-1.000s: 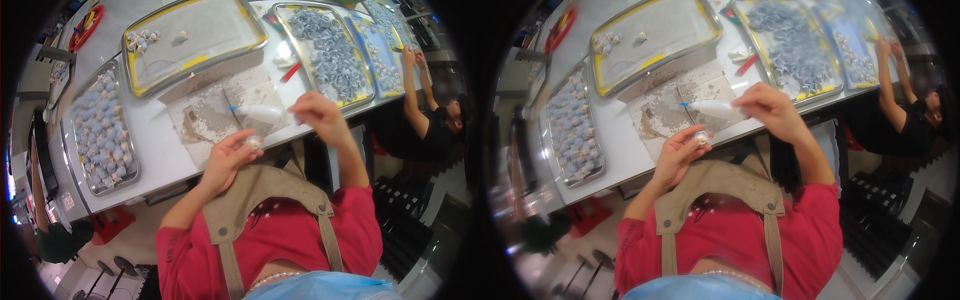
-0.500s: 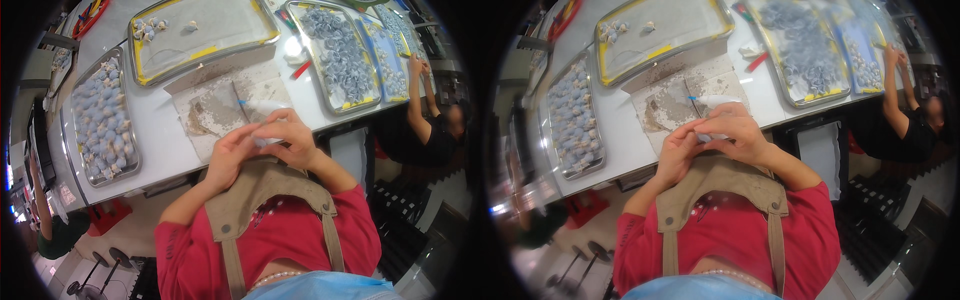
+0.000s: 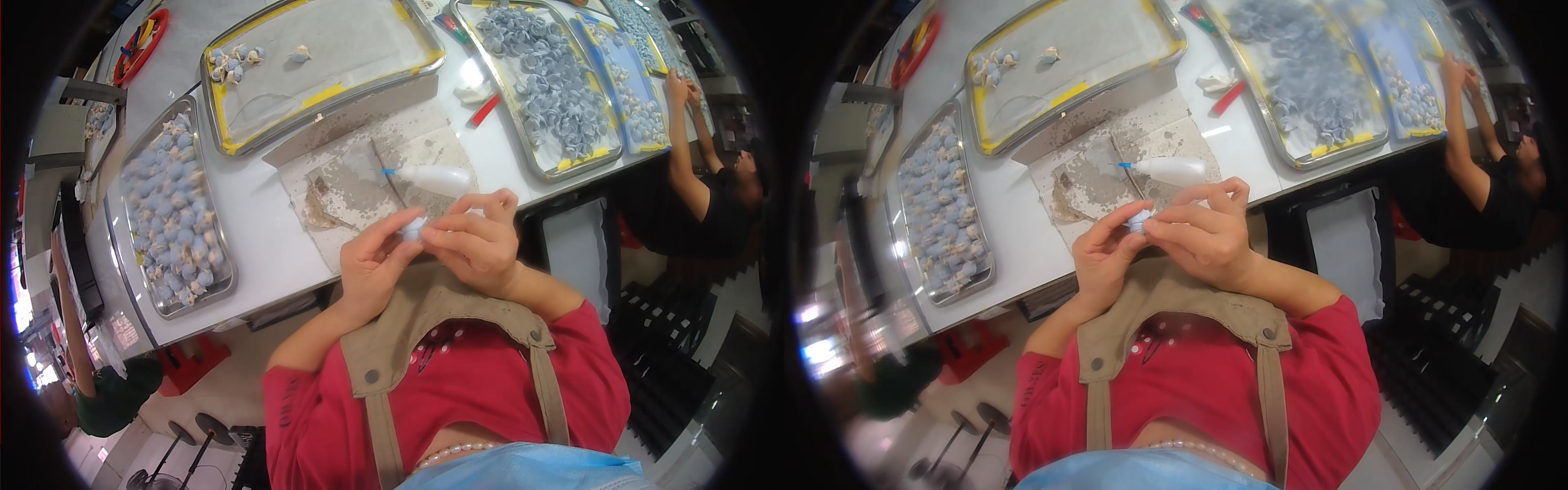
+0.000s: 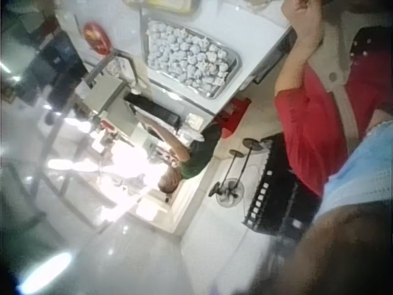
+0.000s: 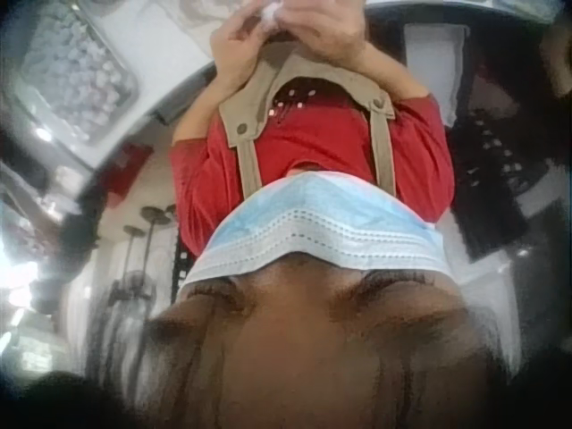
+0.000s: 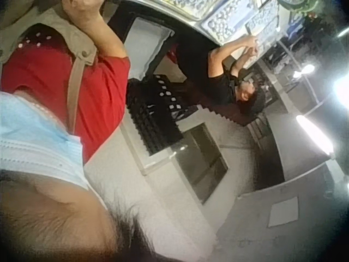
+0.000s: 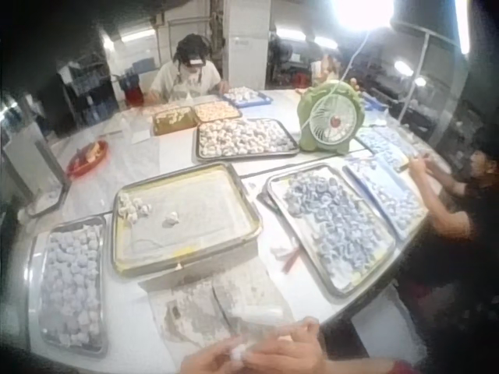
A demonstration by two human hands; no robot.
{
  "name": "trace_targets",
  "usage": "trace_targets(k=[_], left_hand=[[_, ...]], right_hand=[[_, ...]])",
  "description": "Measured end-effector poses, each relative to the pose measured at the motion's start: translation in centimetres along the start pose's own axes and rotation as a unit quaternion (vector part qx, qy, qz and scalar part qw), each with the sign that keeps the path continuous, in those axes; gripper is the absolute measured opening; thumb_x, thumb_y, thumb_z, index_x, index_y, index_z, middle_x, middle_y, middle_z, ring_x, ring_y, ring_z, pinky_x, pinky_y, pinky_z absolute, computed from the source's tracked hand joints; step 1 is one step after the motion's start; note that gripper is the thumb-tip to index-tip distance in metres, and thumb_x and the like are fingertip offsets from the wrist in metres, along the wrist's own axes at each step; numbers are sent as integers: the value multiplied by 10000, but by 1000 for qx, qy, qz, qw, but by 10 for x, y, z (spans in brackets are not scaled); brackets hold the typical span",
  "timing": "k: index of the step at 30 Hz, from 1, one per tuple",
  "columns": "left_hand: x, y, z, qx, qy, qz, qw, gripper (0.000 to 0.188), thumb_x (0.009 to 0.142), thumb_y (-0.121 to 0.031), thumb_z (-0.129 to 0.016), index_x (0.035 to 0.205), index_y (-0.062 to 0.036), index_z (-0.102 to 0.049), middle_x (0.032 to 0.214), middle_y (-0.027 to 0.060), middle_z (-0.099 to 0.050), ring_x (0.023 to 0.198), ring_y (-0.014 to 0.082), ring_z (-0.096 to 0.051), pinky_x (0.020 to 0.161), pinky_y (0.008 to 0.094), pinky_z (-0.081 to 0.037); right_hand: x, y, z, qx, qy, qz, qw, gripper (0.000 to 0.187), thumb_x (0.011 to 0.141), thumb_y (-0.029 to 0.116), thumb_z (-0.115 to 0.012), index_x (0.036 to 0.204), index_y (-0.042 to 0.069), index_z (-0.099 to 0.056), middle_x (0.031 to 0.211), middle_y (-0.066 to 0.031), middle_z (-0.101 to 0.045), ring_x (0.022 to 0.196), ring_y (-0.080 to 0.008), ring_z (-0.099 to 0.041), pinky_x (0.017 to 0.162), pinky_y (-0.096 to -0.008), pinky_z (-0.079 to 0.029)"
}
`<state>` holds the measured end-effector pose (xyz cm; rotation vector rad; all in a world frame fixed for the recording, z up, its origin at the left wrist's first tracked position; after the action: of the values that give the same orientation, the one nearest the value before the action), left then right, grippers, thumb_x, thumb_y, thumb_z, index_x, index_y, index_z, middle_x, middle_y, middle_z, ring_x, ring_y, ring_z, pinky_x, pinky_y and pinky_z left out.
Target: The person repeatedly picks up small, round, light-blue confections from a tray, applies a white substance to them using a squeeze bottle, and places them onto a second tray. The process is repetitive and involves handling the items one at a time.
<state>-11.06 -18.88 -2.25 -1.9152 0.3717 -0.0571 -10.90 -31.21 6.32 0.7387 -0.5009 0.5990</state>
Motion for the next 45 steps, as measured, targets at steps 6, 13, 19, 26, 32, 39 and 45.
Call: trace_targets(k=[6, 13, 19, 26, 32, 39, 45], left_hand=[[-1, -3, 3, 66, 6, -16, 998, 294, 874, -6, -583, 1165, 23, -559, 1020, 46, -615, 852, 68, -565, 745, 215, -464], [-1, -25, -8, 35, 54, -41, 997, 288, 866, -70, -610, 1136, 24, -576, 1120, 117, -613, 949, 137, -581, 825, 254, -463], [0, -27, -10, 82, 96, -62, 990, 302, 847, -117, -645, 1105, 30, -593, 1099, 160, -627, 999, 192, -598, 853, 285, -467], [3, -31, -14, 104, 117, -91, 983, 252, 853, -108, -637, 1076, 8, -625, 1035, 122, -662, 931, 139, -618, 806, 245, -473], [7, -21, -12, 23, 116, -52, 992, 379, 838, -160, -663, 1158, 9, -550, 1093, 179, -624, 1034, 210, -585, 868, 305, -467], [18, -1, -12, -199, 81, 18, 976, 897, 800, -280, -711, 1428, -68, -106, 1075, 145, -597, 1005, 215, -588, 883, 331, -476], [15, 21, -18, -370, 63, 116, 920, 810, 856, -255, -634, 1441, -73, -103, 1167, 110, -478, 1094, 215, -488, 941, 357, -429]], right_hand=[[6, -4, 0, 46, 21, 12, 999, 256, 585, 140, -780, 818, 163, -677, 847, 53, -634, 833, -156, -567, 743, -333, -305], [7, -32, -36, 427, 163, -232, 859, 445, 705, 173, -761, 1090, 25, -595, 1041, -91, -628, 1044, -204, -559, 911, -318, -419], [-6, -32, -50, 475, 254, -254, 803, 476, 740, 201, -754, 1137, 2, -582, 1050, -90, -635, 997, -158, -585, 893, -307, -443], [-6, -32, -51, 519, 233, -244, 785, 425, 726, 143, -763, 1090, -5, -603, 1005, -88, -650, 953, -147, -605, 876, -295, -461], [-5, -37, -48, 485, 199, -230, 820, 410, 704, 149, -780, 1050, -3, -622, 992, -90, -649, 912, -145, -609, 855, -294, -469], [7, -33, -37, 353, 123, -164, 913, 458, 611, 202, -825, 991, 35, -631, 997, -83, -645, 985, -248, -576, 826, -339, -470], [8, -27, -32, 202, 54, -102, 973, 445, 540, 281, -845, 850, 84, -593, 997, -34, -647, 1015, -278, -539, 864, -391, -399]])
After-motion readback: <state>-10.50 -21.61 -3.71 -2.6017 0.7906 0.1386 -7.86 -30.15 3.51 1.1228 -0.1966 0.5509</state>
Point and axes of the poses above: each hand's wrist, its own x-axis towards the middle knuckle, its own z-axis out of the back of the hand, y = z × x, the point moved 9 cm from there along x, towards the middle knuckle
